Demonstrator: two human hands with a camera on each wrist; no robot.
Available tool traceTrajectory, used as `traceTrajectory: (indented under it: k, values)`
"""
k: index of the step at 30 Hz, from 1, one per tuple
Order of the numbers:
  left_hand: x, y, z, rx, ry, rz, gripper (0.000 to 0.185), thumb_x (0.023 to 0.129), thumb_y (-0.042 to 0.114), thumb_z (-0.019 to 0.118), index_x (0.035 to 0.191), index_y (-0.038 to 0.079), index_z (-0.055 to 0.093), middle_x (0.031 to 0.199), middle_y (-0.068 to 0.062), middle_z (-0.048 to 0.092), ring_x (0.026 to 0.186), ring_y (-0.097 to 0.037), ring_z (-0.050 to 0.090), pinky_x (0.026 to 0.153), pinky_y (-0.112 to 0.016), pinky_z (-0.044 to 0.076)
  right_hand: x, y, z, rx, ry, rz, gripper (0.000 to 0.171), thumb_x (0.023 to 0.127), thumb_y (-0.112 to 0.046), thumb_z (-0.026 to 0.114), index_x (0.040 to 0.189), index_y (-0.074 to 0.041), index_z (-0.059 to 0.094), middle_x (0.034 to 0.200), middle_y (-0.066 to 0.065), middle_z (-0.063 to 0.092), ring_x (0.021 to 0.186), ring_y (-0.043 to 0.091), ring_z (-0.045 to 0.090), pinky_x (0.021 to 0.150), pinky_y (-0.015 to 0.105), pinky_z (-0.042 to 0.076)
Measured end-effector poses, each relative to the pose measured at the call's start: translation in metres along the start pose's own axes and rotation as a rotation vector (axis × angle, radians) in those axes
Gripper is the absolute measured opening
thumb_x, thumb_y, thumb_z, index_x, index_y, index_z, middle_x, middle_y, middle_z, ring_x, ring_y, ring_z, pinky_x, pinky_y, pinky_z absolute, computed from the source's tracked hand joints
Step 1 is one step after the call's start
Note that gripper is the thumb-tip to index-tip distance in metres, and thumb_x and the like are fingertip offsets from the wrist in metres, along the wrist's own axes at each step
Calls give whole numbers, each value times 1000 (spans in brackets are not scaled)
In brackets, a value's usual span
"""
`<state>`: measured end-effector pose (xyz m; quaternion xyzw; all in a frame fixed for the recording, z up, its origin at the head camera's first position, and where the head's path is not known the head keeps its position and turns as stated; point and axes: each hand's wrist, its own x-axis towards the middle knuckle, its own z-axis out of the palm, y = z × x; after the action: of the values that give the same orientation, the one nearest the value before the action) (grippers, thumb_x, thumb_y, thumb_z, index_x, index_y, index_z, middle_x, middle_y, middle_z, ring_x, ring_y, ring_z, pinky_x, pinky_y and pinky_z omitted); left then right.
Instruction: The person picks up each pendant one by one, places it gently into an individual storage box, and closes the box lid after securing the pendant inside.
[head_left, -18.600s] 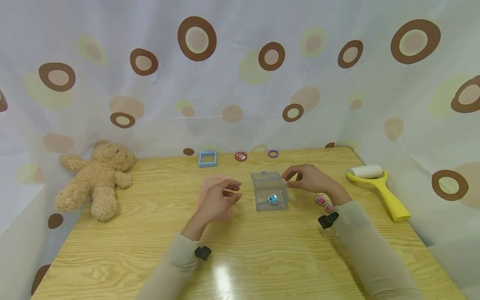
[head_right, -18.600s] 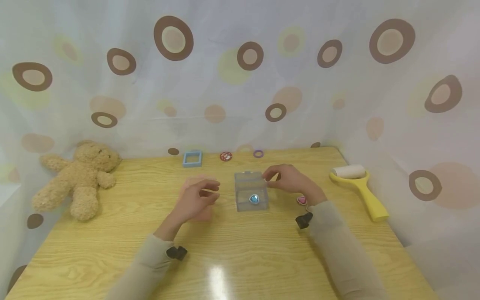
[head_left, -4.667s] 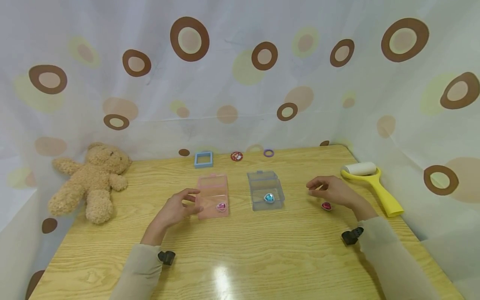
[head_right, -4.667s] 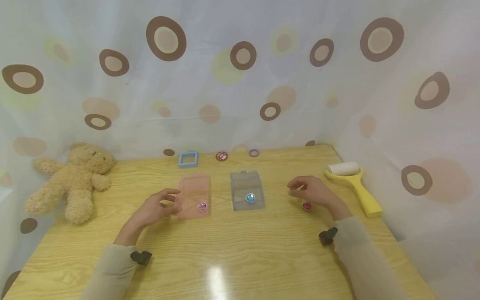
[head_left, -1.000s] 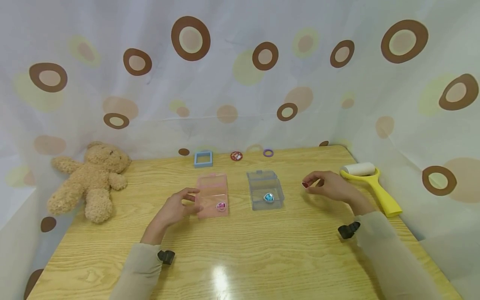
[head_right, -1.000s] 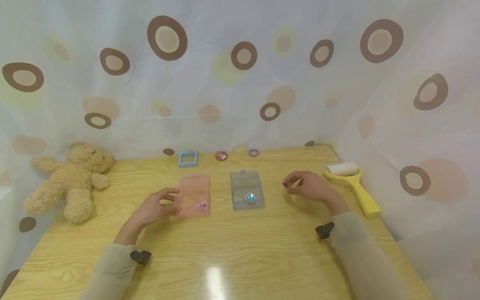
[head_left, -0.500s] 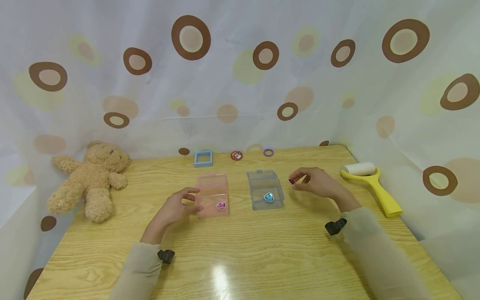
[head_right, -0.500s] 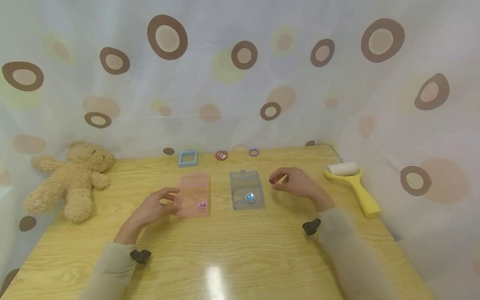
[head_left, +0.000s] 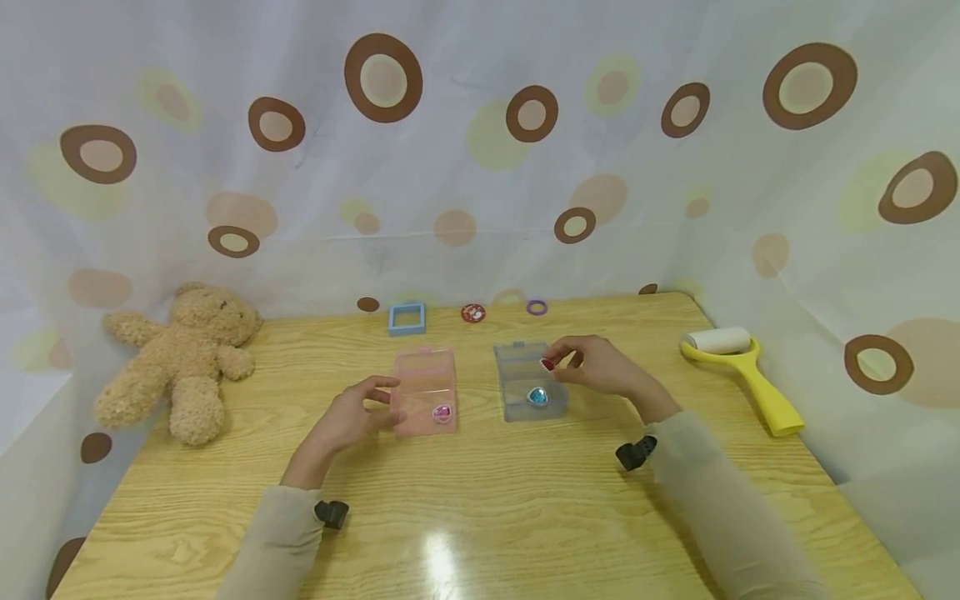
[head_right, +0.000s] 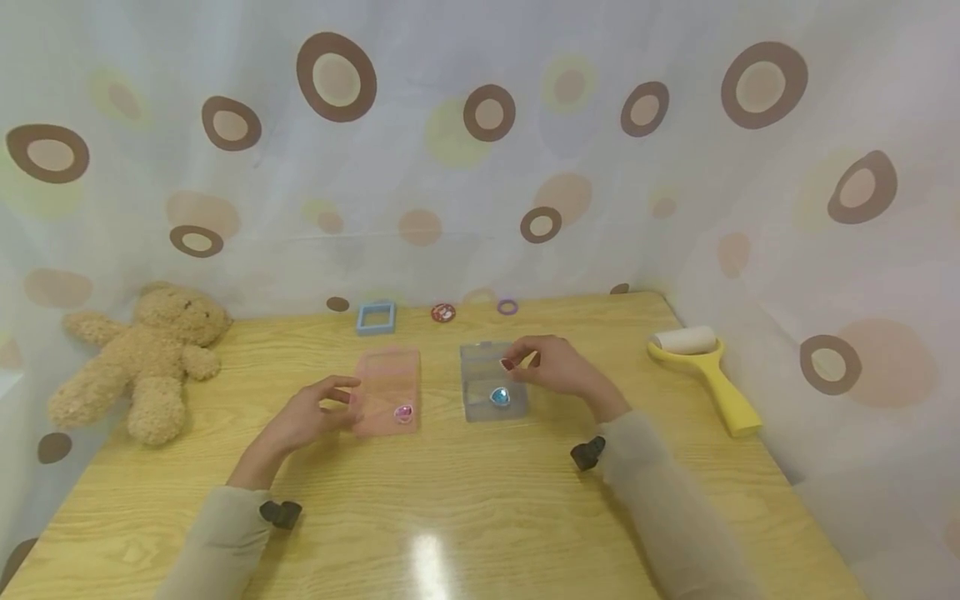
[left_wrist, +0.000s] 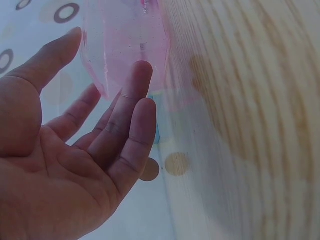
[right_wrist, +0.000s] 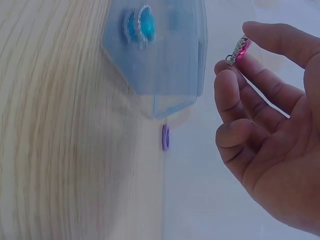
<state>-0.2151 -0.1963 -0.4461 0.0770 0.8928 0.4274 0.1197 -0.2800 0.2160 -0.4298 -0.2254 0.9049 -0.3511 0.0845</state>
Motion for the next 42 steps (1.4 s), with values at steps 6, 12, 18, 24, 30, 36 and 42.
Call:
traceTrajectory:
  k: [6, 12, 18, 24, 30, 36, 42]
  values:
    - [-1, 1, 0, 5, 0, -2, 60, 93, 26, 72, 145, 10, 48, 134, -22, 58, 111, -37, 65, 85, -43, 56, 9, -8, 11, 24, -27, -13, 28, 91, -21, 74, 118, -17, 70, 105, 1, 69, 79, 20, 63, 67, 31, 51]
    - [-1, 1, 0, 5, 2, -7, 59, 94, 25, 71, 145, 10, 48, 134, -23, 58, 113, -38, 65, 86, -43, 56, 16, -18, 20, 60, -54, -40, 28, 90, -19, 72, 118, -15, 69, 104, 2, 70, 78, 18, 63, 67, 31, 52]
    - [0, 0, 0, 0, 4, -5, 59, 94, 25, 72, 145, 10, 48, 133, -22, 58, 112, -36, 65, 85, -42, 56, 23, -28, 30, 50, -69, -58, 27, 91, -20, 69, 118, -19, 69, 106, 2, 70, 76, 17, 65, 66, 31, 53]
    - [0, 0, 1, 2, 3, -6, 59, 93, 24, 72, 145, 10, 48, 133, -22, 58, 112, -37, 65, 85, -42, 57, 29, -38, 40, 46, -93, -82, 25, 91, -21, 68, 117, -20, 69, 107, -2, 70, 78, 14, 65, 63, 29, 53]
    - [-1, 0, 1, -3, 3, -11, 59, 93, 24, 72, 145, 10, 48, 132, -22, 59, 112, -37, 65, 85, -42, 57, 35, -50, 47, 30, -101, -115, 26, 91, -22, 71, 117, -21, 68, 109, -3, 70, 80, 14, 64, 68, 28, 53]
    - [0, -1, 1, -8, 1, -16, 60, 93, 25, 72, 145, 10, 48, 133, -21, 58, 112, -36, 65, 84, -41, 57, 41, -63, 55, -24, -92, -145, 26, 91, -28, 73, 116, -21, 69, 108, -5, 71, 81, 11, 63, 71, 26, 52]
    - [-1, 0, 0, -11, -3, -13, 60, 93, 25, 72, 145, 10, 48, 133, -22, 58, 113, -37, 65, 84, -41, 57, 46, -72, 63, -24, -103, -163, 24, 92, -25, 72, 116, -21, 69, 109, -5, 71, 80, 10, 64, 71, 25, 52]
